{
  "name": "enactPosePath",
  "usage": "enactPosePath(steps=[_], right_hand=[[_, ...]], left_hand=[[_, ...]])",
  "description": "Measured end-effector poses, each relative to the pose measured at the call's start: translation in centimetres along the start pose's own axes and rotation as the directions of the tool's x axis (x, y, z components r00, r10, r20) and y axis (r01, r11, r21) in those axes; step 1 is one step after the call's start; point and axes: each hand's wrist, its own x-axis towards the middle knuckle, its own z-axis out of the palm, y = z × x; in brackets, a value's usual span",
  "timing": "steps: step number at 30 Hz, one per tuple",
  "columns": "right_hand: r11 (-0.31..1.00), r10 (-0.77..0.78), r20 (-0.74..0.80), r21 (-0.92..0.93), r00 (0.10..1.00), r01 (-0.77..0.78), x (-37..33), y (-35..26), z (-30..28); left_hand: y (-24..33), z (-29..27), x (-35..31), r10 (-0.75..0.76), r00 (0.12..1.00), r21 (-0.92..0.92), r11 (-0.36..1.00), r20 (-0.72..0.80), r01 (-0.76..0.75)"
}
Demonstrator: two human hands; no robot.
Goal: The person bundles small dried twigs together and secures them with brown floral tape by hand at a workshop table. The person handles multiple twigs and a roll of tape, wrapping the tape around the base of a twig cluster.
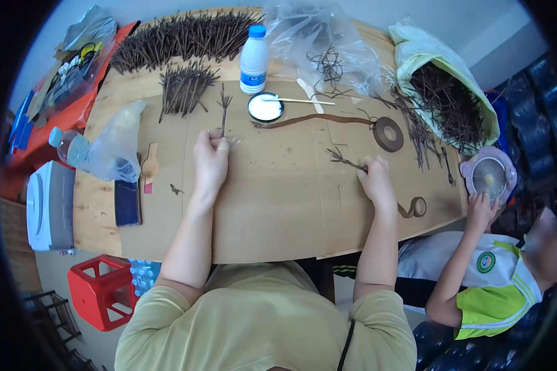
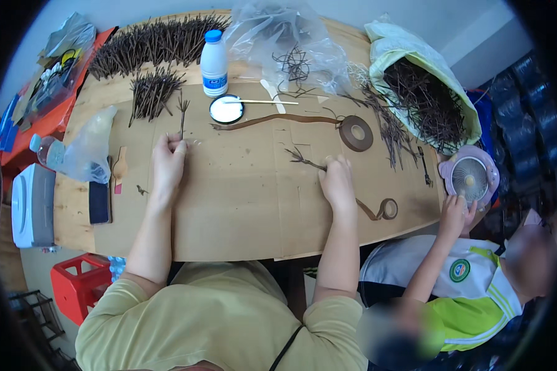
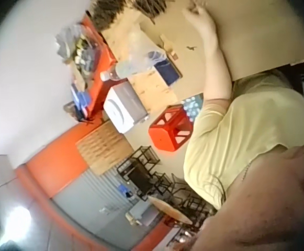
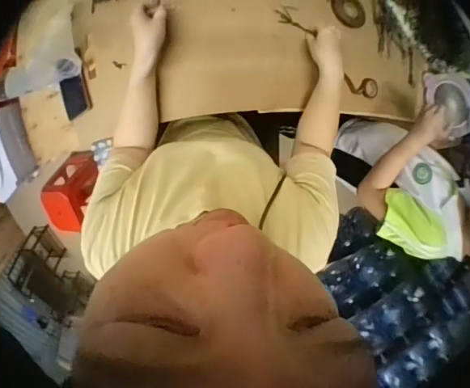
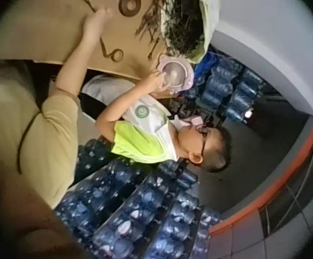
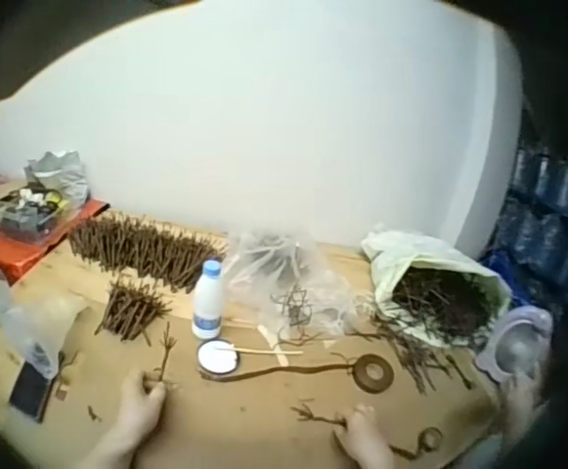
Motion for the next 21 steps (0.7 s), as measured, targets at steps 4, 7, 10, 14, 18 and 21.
enactPosePath(steps=[4, 7, 10, 14, 18, 21], right_hand=[[0.939, 0.088, -0.001, 0.334, 0.996, -0.083, -1.1, -0.9, 1.0], [0.391, 0.221, 0.255, 0.861, 0.941, -0.325, -1.9, -4.6, 0.8], [0.05, 0.113, 0.389, 0.917, 0.914, -0.396, -2.4, -6.6, 0.4], [-0.143, 0.032, 0.403, 0.908, 0.915, -0.395, -2.9, -8.6, 0.4], [-0.242, -0.044, 0.443, 0.865, 0.896, -0.439, -3.3, -10.5, -0.7], [-0.279, -0.128, 0.434, 0.847, 0.892, -0.453, -3.8, -11.6, -1.0]], left_hand=[[-1.3, -0.2, 0.1, 0.082, 0.996, 0.324, 0.943, -0.017, -0.072], [-1.6, 0.1, -0.4, 0.276, 0.96, 0.425, 0.875, -0.041, -0.233], [-2.1, 0.2, -0.3, 0.283, 0.959, 0.445, 0.86, -0.011, -0.248], [-1.9, -0.2, -0.3, 0.141, 0.987, 0.426, 0.891, 0.074, -0.159], [-0.5, -0.5, -0.8, 0.146, 0.989, 0.461, 0.877, 0.016, -0.137], [1.4, -1.2, -1.2, 0.385, 0.923, 0.43, 0.829, 0.021, -0.356]])
